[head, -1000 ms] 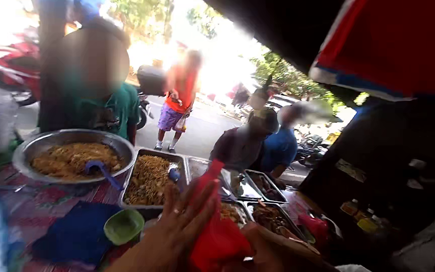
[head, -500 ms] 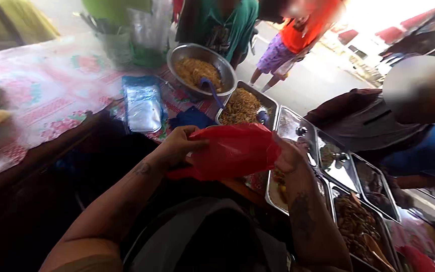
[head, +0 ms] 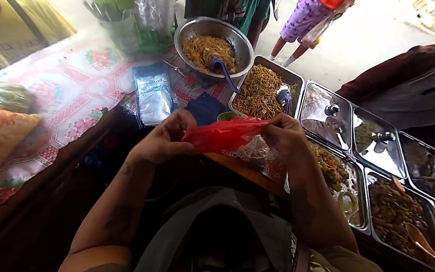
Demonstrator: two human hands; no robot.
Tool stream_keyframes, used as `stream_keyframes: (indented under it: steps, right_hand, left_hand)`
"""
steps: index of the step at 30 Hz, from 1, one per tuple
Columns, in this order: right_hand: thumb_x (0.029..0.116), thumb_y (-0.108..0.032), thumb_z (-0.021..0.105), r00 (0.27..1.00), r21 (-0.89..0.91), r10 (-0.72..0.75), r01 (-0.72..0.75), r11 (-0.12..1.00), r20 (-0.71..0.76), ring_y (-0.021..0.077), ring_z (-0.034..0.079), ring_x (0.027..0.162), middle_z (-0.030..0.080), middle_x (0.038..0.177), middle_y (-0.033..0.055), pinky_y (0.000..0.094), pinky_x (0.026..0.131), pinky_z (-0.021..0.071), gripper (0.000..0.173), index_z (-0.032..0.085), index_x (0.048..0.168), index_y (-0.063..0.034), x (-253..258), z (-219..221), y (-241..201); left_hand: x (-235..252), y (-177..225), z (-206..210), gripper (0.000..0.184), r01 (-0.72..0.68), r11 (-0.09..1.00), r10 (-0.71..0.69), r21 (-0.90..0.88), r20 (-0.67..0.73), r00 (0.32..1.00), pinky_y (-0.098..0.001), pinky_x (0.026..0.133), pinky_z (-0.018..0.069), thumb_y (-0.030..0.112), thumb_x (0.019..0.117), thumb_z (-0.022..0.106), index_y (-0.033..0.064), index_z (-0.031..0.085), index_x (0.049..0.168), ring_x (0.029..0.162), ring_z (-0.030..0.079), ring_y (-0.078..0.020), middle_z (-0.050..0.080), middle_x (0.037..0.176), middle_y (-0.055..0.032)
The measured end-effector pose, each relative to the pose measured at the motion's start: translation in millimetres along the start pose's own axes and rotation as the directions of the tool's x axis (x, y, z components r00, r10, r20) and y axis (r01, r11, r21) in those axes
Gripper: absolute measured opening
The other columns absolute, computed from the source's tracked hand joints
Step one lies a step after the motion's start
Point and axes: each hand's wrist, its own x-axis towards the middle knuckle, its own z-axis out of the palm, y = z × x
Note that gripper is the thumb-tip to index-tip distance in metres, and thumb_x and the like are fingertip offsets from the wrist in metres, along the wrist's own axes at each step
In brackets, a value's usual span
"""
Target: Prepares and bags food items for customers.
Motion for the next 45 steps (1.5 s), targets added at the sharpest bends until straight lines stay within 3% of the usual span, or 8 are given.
stream_keyframes:
  steps: [3, 8, 13, 21, 29, 35, 39, 45]
  right_hand:
    - [0.0850, -0.003, 0.079, 0.991, -0.240, 0.094, -0.115, 0.964, -0.100, 0.0169, 0.070, 0.092, 0.071, 0.105, 0.0072, 0.0349, 0.081, 0.0610, 0.036, 0.061, 0.116, -0.0072, 2.2, -13.2, -0.3]
    - [0.0842, -0.044, 0.084, 0.914, -0.761, 0.340, -0.378, 0.527, -0.219, 0.0589, 0.041, 0.135, 0.039, 0.150, 0.0389, 0.0740, 0.106, 0.0378, 0.092, 0.043, 0.152, 0.0027, 1.5, 22.5, 44.0]
    - [0.1048, -0.027, 0.059, 0.876, -0.274, 0.125, -0.277, 0.921, -0.466, 0.0184, 0.068, 0.078, 0.069, 0.085, 0.0107, 0.0413, 0.075, 0.0586, 0.031, 0.068, 0.103, 0.0027, -25.4, 19.3, 9.4]
    - [0.1075, -0.037, 0.052, 0.776, 0.169, -0.412, 0.541, 0.824, -0.478, 0.0063, 0.071, 0.095, 0.074, 0.100, -0.0081, 0.0332, 0.086, 0.0619, 0.023, 0.070, 0.114, -0.0234, -41.2, 61.2, -66.2]
    - [0.0990, -0.034, 0.067, 0.780, -0.531, -0.298, 0.603, 0.596, 0.551, 0.0270, 0.072, 0.096, 0.074, 0.105, 0.0158, 0.0472, 0.085, 0.0586, 0.046, 0.065, 0.129, 0.0009, -83.4, 20.5, -111.2]
    - [0.0916, 0.005, 0.066, 0.688, -0.252, -0.645, 0.723, 0.643, 0.333, 0.0096, 0.066, 0.072, 0.069, 0.079, 0.0126, 0.0233, 0.068, 0.0553, 0.007, 0.071, 0.091, 0.0102, -95.8, -40.8, -139.5]
    - [0.0974, 0.005, 0.058, 0.690, -0.228, -0.698, 0.661, 0.715, -0.192, 0.0019, 0.051, 0.056, 0.057, 0.070, 0.0044, 0.0166, 0.051, 0.0484, 0.010, 0.058, 0.106, 0.0103, -80.7, -36.6, -149.9]
    - [0.0822, -0.021, 0.083, 0.886, -0.398, -0.457, 0.450, 0.799, 0.084, 0.0028, 0.063, 0.076, 0.067, 0.095, 0.0011, 0.0200, 0.067, 0.0566, 0.077, 0.045, 0.146, -0.0024, -48.4, -89.4, -164.4]
  left_hand:
    - [2.7, 15.3, -14.3, 0.013, 0.010, 0.784, 0.000, 0.621, -0.016, 1.000, -0.0236, 0.083, 0.0569, 0.010, 0.0848, 0.067, 0.0155, 0.078, 0.091, 0.103, 0.062, -0.0083, 0.062, 0.117, -0.0018]
    - [34.3, 34.7, -6.8, 0.052, 0.204, 0.262, -0.288, 0.943, -0.126, 0.949, -0.0604, 0.100, 0.0484, 0.004, 0.0897, 0.058, 0.0124, 0.063, 0.141, 0.135, 0.053, -0.0380, 0.040, 0.160, -0.0176]
    - [61.6, 31.3, 4.5, 0.073, 0.112, 0.613, -0.245, 0.782, 0.053, 0.968, -0.0381, 0.104, 0.0496, 0.010, 0.0837, 0.062, -0.0021, 0.042, 0.153, 0.137, 0.052, -0.0236, 0.042, 0.157, -0.0234]
    - [100.7, 44.5, 68.4, 0.079, 0.107, 0.994, -0.109, 0.022, 0.132, 0.985, -0.0334, 0.084, 0.0621, -0.008, 0.0873, 0.059, 0.0090, 0.032, 0.159, 0.105, 0.069, -0.0183, 0.051, 0.149, -0.0106]
    - [82.8, 97.0, 64.5, 0.070, -0.177, 0.891, 0.172, 0.418, 0.050, 0.984, -0.0204, 0.067, 0.0606, 0.016, 0.0870, 0.068, 0.0194, 0.046, 0.153, 0.087, 0.070, -0.0046, 0.064, 0.134, 0.0025]
    - [90.0, 55.3, 33.3, 0.030, -0.208, 0.914, 0.165, 0.348, 0.148, 0.975, -0.0230, 0.067, 0.0587, 0.015, 0.1021, 0.061, 0.0149, 0.061, 0.132, 0.074, 0.067, -0.0013, 0.071, 0.096, 0.0122]
    - [140.0, 49.8, 99.3, 0.067, -0.243, 0.919, 0.105, 0.309, 0.404, 0.909, -0.0233, 0.077, 0.0605, 0.035, 0.0899, 0.078, 0.0203, 0.050, 0.149, 0.094, 0.068, -0.0057, 0.061, 0.135, 0.0053]
    - [218.7, 39.5, 181.4, 0.018, -0.524, 0.643, 0.466, 0.559, 0.257, 0.847, -0.0140, 0.063, 0.0540, 0.002, 0.0893, 0.069, -0.0003, 0.073, 0.107, 0.070, 0.061, 0.0017, 0.071, 0.100, -0.0045]
